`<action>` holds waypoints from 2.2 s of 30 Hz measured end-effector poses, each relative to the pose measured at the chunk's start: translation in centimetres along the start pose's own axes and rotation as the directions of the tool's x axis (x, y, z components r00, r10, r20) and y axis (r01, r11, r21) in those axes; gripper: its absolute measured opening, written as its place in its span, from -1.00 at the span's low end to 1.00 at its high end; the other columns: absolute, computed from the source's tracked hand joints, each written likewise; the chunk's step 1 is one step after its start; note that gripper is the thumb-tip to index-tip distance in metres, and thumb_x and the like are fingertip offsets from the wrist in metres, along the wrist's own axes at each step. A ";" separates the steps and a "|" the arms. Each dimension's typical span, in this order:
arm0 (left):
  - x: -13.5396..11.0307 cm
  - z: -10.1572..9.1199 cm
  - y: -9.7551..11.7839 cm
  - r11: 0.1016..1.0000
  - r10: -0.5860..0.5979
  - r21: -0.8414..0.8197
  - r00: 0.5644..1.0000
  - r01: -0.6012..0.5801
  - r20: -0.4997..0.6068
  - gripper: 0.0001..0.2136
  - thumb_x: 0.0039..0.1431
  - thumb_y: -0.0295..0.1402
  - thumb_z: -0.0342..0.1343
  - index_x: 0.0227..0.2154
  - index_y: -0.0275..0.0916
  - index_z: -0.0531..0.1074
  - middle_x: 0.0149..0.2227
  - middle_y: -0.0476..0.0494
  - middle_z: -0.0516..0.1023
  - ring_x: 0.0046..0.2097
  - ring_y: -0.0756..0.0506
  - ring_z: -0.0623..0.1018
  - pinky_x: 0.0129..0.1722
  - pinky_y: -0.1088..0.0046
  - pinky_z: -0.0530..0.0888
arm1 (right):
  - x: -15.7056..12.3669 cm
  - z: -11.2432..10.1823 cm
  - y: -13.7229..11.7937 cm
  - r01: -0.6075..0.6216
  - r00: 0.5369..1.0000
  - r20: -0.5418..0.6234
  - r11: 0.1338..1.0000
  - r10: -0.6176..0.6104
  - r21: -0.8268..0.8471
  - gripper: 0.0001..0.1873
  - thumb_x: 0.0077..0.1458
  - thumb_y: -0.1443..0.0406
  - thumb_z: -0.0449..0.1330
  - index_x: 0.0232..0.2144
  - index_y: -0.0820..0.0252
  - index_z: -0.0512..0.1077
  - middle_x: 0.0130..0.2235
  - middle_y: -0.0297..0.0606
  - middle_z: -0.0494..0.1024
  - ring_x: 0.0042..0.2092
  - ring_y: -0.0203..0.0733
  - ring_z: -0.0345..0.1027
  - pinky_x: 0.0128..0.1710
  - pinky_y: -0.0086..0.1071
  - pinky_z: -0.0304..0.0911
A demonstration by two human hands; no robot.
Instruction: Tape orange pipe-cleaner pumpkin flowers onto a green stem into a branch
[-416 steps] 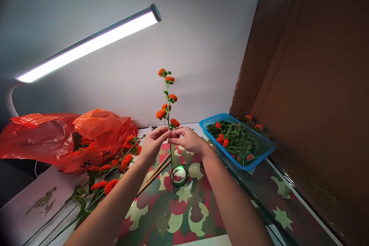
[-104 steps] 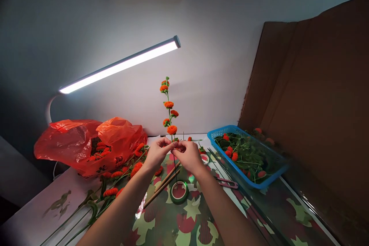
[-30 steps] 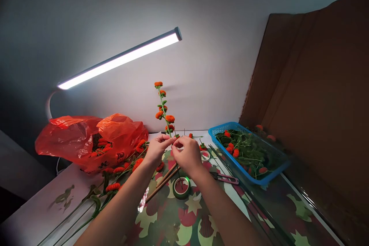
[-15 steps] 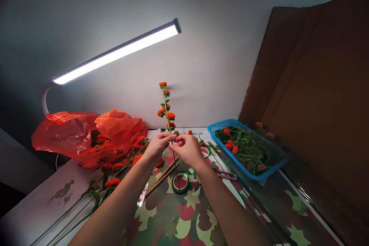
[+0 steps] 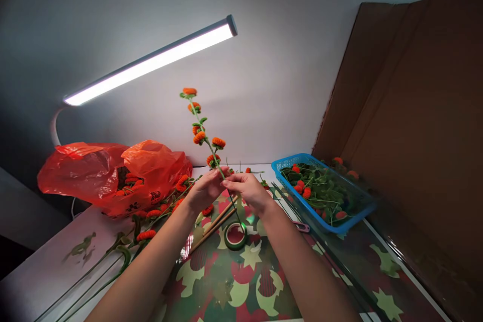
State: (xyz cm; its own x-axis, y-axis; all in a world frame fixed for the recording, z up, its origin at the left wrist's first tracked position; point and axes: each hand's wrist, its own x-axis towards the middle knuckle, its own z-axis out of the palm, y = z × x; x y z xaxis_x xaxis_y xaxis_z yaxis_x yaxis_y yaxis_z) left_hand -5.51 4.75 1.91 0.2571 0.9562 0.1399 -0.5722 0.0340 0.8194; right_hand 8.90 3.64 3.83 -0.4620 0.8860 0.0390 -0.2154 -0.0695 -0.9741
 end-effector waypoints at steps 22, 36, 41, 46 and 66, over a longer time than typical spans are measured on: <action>0.3 0.2 0.3 0.895 0.132 0.446 0.964 -0.016 -0.231 -0.75 -0.29 -0.26 0.33 -0.69 -0.27 0.39 -0.66 0.06 0.34 -0.56 0.08 0.26 -0.47 0.50 0.20 | -0.1 0.0 0.3 0.117 0.914 -0.234 0.766 -0.332 -0.631 -0.85 -0.11 0.25 0.15 -0.56 0.23 0.41 -0.50 -0.27 0.51 -0.44 -0.25 0.35 -0.43 -0.44 0.22; 0.2 0.7 0.4 0.868 0.202 0.495 0.945 -0.051 -0.257 -0.74 -0.31 -0.27 0.33 -0.69 -0.28 0.36 -0.63 0.02 0.38 -0.53 0.04 0.34 -0.47 0.51 0.25 | -0.5 0.7 0.6 0.056 0.909 -0.215 0.615 -0.358 -0.787 -0.80 -0.15 0.20 0.22 -0.45 0.21 0.43 -0.44 -0.28 0.50 -0.46 -0.28 0.29 -0.46 -0.44 0.13; 0.1 0.9 0.9 0.820 0.258 0.569 0.928 -0.063 -0.268 -0.71 -0.35 -0.24 0.35 -0.68 -0.29 0.36 -0.64 0.01 0.37 -0.55 0.05 0.32 -0.52 0.53 0.24 | -0.5 0.5 0.4 0.039 0.914 -0.198 0.565 -0.353 -0.824 -0.90 -0.08 0.27 0.19 -0.53 0.19 0.47 -0.52 -0.30 0.49 -0.47 -0.29 0.29 -0.45 -0.44 0.11; -0.3 1.4 1.8 0.735 0.283 0.678 0.920 -0.026 -0.271 -0.72 -0.30 -0.23 0.33 -0.66 -0.29 0.37 -0.67 0.02 0.35 -0.62 0.09 0.25 -0.62 0.56 0.14 | -1.8 -2.2 -2.0 0.057 0.998 0.037 0.651 -0.044 -0.757 -0.71 -0.11 0.13 0.24 -0.34 0.20 0.50 -0.45 -0.29 0.52 -0.46 -0.28 0.34 -0.49 -0.46 0.17; -1.0 2.5 2.6 0.774 0.137 0.630 0.988 -0.060 -0.074 -0.70 -0.25 -0.21 0.32 -0.65 -0.27 0.34 -0.64 0.01 0.36 -0.57 0.06 0.31 -0.56 0.55 0.22 | 1.5 -14.4 -4.7 -0.590 0.729 -0.619 0.191 -0.293 -0.785 -0.92 -0.17 0.41 0.25 -0.57 0.27 0.38 -0.37 0.01 0.53 -0.18 0.07 0.41 -0.06 0.00 0.13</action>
State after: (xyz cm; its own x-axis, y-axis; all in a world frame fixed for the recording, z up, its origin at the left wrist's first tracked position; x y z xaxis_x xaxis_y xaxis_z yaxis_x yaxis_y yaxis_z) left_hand -5.30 3.13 5.28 0.1182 0.9708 0.2089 0.0327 -0.2141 0.9763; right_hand 21.59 11.87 5.30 0.2591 0.9497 0.1757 0.9063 -0.1762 -0.3841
